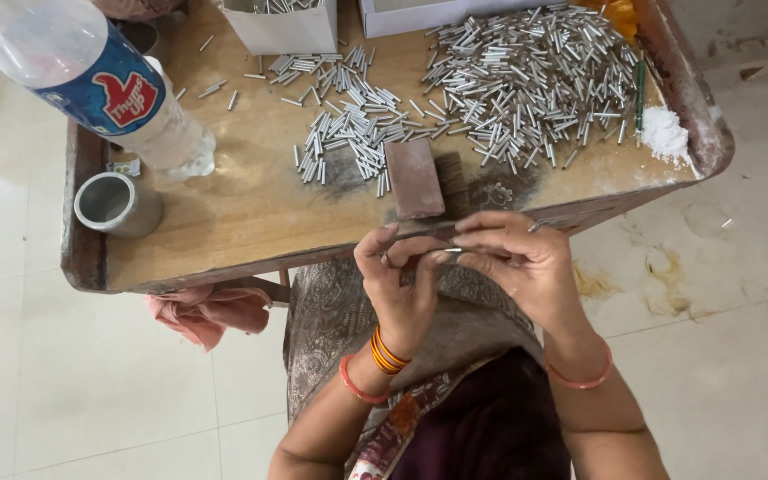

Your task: Polishing small metal pins manually using a sanding block.

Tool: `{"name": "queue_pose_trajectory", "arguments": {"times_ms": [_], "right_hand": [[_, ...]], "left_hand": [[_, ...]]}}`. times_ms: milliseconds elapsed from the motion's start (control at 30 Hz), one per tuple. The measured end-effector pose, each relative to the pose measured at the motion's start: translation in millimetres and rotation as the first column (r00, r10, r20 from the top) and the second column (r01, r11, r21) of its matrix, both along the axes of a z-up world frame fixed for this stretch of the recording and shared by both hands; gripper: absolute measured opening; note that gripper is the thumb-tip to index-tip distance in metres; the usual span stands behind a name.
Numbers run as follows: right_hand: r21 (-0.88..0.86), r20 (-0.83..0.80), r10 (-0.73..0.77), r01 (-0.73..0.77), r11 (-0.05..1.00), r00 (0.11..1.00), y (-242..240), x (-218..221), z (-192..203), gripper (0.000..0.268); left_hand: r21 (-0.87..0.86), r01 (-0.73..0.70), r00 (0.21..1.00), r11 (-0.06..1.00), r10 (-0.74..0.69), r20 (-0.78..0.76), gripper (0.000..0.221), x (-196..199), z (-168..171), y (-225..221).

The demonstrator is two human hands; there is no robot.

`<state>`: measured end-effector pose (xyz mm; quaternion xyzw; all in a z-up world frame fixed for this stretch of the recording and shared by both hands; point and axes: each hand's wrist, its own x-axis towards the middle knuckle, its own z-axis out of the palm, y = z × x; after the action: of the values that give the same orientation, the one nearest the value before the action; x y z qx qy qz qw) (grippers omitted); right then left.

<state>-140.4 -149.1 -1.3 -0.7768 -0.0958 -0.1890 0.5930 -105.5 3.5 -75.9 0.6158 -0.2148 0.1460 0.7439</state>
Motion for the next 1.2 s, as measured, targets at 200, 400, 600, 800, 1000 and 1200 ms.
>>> {"name": "queue_pose_trajectory", "arguments": {"times_ms": [200, 400, 600, 800, 1000, 1200], "right_hand": [[-0.207, 0.05, -0.062, 0.071, 0.976, 0.997, -0.5, -4.5, -3.7, 0.021], [-0.128, -0.005, 0.008, -0.009, 0.992, 1.0, 2.6, 0.3, 3.0, 0.026], [-0.029, -0.027, 0.0, -0.001, 1.0, 1.0, 1.8, -2.7, -6.6, 0.02], [-0.028, 0.025, 0.061, -0.061, 0.998, 0.998, 4.8, -2.3, -3.5, 0.022], [-0.44, 0.175, -0.042, 0.116, 0.891, 0.984, 11.7, -1.8, 6.3, 0.022], [-0.362, 0.359, -0.366, 0.49, 0.793, 0.859, -21.8, 41.6, -19.7, 0.055]], "left_hand": [[0.027, -0.014, 0.999, 1.0, 0.014, -0.029, 0.056, 0.4, 0.0, 2.0], [-0.079, 0.065, 0.992, 0.995, -0.073, -0.107, 0.057, -1.0, 2.8, 7.7], [-0.195, 0.147, 0.972, 0.97, -0.179, -0.155, 0.063, -2.5, 10.0, 13.5], [-0.362, 0.204, 0.921, 0.91, -0.304, -0.245, 0.069, -1.1, 14.5, 16.6], [-0.212, 0.117, 0.973, 0.97, -0.155, -0.172, 0.055, -2.6, -8.8, 5.3], [0.322, -0.048, 0.978, 0.945, -0.02, 0.206, 0.074, 34.7, 53.6, 9.0]]}}
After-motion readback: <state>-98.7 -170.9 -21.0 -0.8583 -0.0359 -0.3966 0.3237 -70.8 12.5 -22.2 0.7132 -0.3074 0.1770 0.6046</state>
